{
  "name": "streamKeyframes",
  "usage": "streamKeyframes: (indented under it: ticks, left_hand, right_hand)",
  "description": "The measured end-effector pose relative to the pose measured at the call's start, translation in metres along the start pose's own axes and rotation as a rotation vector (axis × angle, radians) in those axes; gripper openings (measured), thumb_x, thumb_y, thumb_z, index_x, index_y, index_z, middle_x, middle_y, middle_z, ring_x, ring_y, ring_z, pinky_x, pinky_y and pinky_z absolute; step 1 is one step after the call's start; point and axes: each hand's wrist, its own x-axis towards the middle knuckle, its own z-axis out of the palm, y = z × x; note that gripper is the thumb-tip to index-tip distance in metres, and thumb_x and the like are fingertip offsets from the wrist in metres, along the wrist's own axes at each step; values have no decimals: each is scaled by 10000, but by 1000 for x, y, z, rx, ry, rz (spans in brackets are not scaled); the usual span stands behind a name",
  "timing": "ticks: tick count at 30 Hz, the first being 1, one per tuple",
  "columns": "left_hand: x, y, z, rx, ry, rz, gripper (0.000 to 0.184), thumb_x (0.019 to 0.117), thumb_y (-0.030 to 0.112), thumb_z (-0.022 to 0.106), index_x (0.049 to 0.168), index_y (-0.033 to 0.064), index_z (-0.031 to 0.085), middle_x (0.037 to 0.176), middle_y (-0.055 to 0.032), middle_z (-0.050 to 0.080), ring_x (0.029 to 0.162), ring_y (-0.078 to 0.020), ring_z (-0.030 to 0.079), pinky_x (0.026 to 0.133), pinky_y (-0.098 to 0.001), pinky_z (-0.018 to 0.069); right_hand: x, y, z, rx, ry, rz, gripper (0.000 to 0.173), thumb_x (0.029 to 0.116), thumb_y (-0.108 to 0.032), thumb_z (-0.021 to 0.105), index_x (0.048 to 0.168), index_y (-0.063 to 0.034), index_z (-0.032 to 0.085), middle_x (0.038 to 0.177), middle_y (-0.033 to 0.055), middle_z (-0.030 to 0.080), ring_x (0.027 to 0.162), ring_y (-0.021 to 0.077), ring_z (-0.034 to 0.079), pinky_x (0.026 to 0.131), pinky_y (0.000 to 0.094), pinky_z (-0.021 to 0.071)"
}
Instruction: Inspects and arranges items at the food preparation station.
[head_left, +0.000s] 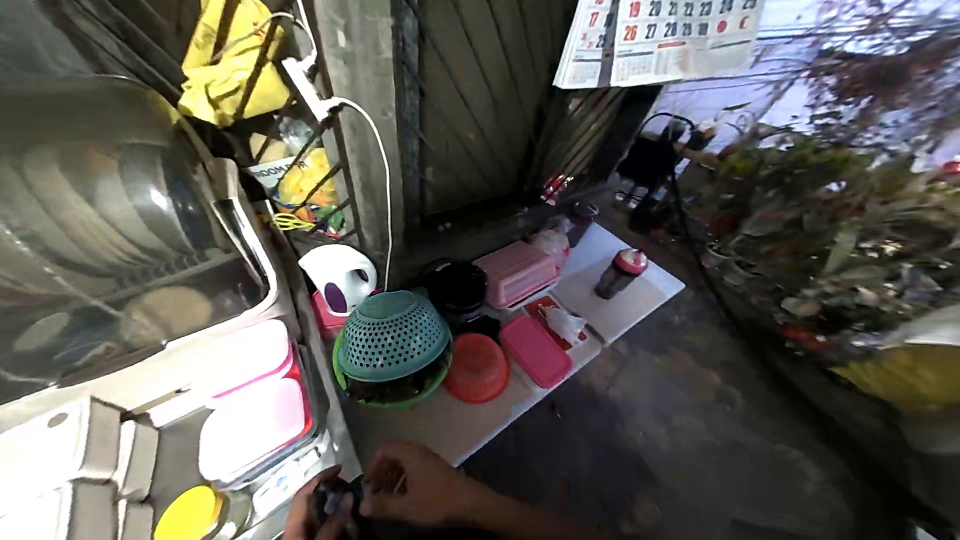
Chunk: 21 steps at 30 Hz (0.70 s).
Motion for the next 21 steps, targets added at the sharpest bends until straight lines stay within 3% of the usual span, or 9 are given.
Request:
streamKeyframes:
  ticks: [4, 7, 11, 14, 17, 21]
  left_hand:
    - [15, 11, 16, -16, -92, -23, 519, 1006, 170, 625, 1450, -2, 419, 1215, -164, 613, 996, -221, 662, 808, -431, 609]
    - [18, 10, 25, -26, -146, -12, 523, 1002, 169, 646, 1450, 12, 429, 1199, -158, 625, 974, -232, 677, 774, -439, 626]
    - [20, 5, 34, -12, -171, -3, 515, 975, 127, 657, 1439, 15, 463, 1203, -161, 638, 994, -238, 681, 784, -441, 628]
    - [23, 6, 40, -7, -203, -12, 511, 962, 77, 639, 1441, 25, 467, 1216, -163, 644, 1016, -252, 692, 798, -460, 639]
    - [24, 14, 46, 15, -188, -12, 527, 946, 87, 668, 1440, 59, 488, 1241, -132, 647, 1012, -235, 696, 775, -431, 646]
    - [27, 18, 49, -28, -140, 65, 548, 921, 111, 713, 1426, 71, 504, 1212, -101, 677, 976, -220, 708, 758, -393, 645]
  right_hand:
    - [-18, 0, -3, 42, 119, -17, 401, 980, -301, 704, 1259, -25, 628, 1116, 123, 709, 958, 204, 711, 851, 400, 607]
    - [-32, 1, -5, 13, 174, -42, 413, 954, -325, 736, 1231, -33, 642, 1097, 113, 701, 940, 193, 701, 820, 386, 608]
    - [-38, 3, -8, -109, 315, -15, 271, 950, -190, 691, 1166, -26, 671, 1047, 116, 704, 890, 186, 703, 806, 370, 609]
    - [-40, 1, -15, -161, 425, 33, 276, 918, -138, 686, 1179, -50, 669, 1044, 101, 706, 861, 178, 700, 775, 368, 610]
    - [-42, -2, -20, -259, 440, -65, 217, 949, -125, 645, 1158, -65, 648, 1121, 99, 660, 865, 166, 686, 729, 339, 616]
    - [-40, -11, -25, -499, 406, -151, 154, 986, -177, 620, 1042, -151, 761, 1293, 71, 645, 935, 136, 694, 777, 321, 621]
